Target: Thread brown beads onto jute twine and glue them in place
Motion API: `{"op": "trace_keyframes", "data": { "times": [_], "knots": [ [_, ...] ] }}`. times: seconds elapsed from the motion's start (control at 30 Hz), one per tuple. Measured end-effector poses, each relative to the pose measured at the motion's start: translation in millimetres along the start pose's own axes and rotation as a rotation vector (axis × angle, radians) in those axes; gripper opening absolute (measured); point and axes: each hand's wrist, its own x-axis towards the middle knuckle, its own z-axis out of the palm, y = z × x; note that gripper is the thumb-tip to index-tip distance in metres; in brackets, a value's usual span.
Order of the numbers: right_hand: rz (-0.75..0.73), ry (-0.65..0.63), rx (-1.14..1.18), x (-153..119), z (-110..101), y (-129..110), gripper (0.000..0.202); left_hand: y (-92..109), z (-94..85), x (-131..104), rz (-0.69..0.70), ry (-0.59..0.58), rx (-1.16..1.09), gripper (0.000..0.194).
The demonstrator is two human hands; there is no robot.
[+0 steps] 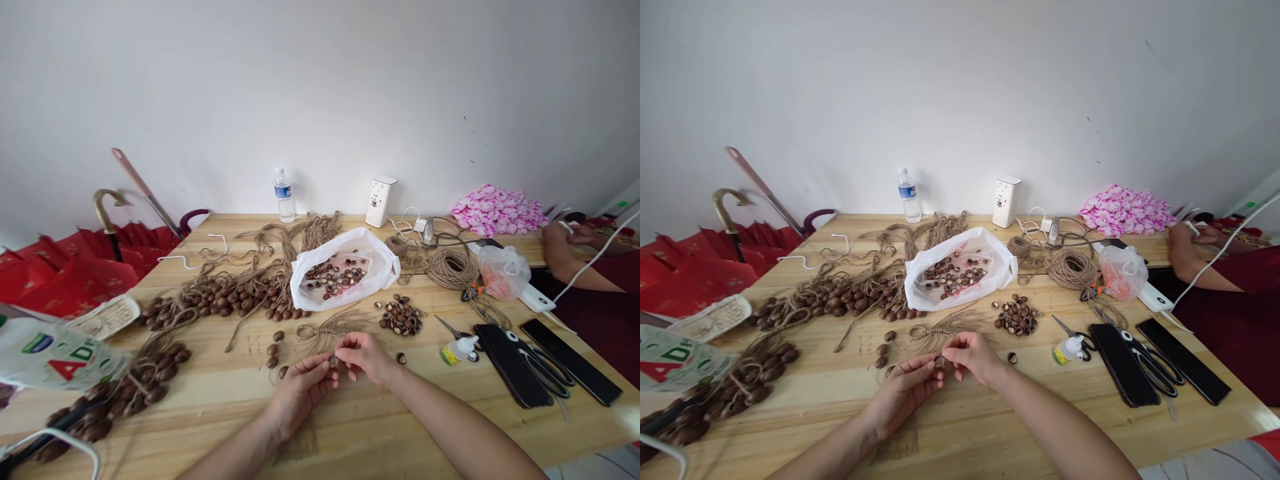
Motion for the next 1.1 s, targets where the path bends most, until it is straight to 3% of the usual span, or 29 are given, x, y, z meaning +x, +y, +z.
{"op": "trace_keyframes", "data": {
  "times": [1.1],
  "knots": [
    [0.003, 0.02, -0.104, -2.9, 4.6, -1.5, 0.029, -0.8, -1.2, 0.9, -0.007, 0.008, 0.02, 0.019]
  ]
}}
